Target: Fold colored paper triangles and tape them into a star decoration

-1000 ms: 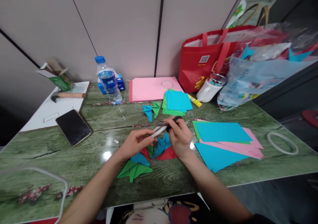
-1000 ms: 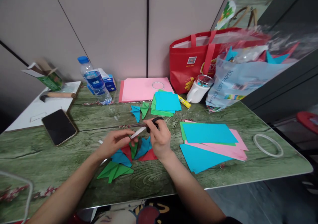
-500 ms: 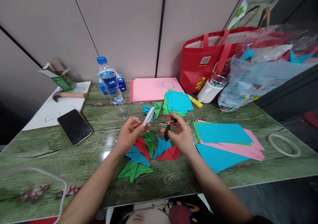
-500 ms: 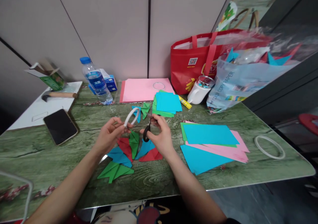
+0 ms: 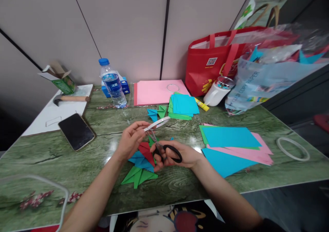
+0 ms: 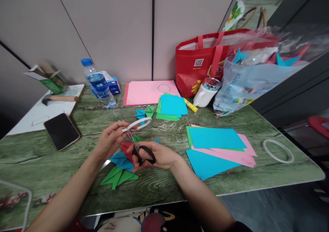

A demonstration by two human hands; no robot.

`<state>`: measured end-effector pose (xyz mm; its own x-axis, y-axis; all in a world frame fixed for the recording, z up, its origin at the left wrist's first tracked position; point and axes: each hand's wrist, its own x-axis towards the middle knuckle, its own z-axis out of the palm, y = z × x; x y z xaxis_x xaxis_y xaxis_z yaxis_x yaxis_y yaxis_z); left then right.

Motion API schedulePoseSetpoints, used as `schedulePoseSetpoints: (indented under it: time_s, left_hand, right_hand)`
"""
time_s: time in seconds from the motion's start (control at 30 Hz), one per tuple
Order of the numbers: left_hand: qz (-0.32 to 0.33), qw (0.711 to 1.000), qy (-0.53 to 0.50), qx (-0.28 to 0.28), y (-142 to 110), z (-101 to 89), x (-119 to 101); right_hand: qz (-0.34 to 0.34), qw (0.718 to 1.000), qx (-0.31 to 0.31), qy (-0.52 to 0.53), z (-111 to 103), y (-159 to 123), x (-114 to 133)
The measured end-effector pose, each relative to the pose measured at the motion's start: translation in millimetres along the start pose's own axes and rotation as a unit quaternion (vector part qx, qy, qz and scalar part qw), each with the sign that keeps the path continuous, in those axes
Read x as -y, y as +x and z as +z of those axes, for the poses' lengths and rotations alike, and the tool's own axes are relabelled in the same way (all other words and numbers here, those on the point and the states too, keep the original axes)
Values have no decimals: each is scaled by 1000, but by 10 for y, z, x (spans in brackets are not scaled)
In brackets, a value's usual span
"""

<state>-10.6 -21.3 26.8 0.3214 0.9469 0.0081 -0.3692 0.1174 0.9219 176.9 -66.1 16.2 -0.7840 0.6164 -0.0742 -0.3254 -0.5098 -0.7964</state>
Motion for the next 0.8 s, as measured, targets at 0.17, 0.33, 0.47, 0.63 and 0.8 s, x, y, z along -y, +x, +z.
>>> schedulePoseSetpoints:
  time_s: [0.17,0.33,0.47,0.63,0.8]
  left_hand:
    - [-7,1000,-13,26,-14,27,38]
    - [-16,1000,1,24,-27,55,68]
    - [-15,1000,4,20,-27,56,72]
    - [25,997,57,38,-46,49,57]
    - [140,968,209,26,-52,-7,44]
  right_hand:
    - [-12,999,-45,19,29,23,4]
    - [-4,997,-73,34,61,45,24]
    - [11,996,-81,39,70,46,35]
    - [-15,996,-85,-7,50,34,0]
    - [-54,990,-46,-118,66,16,36]
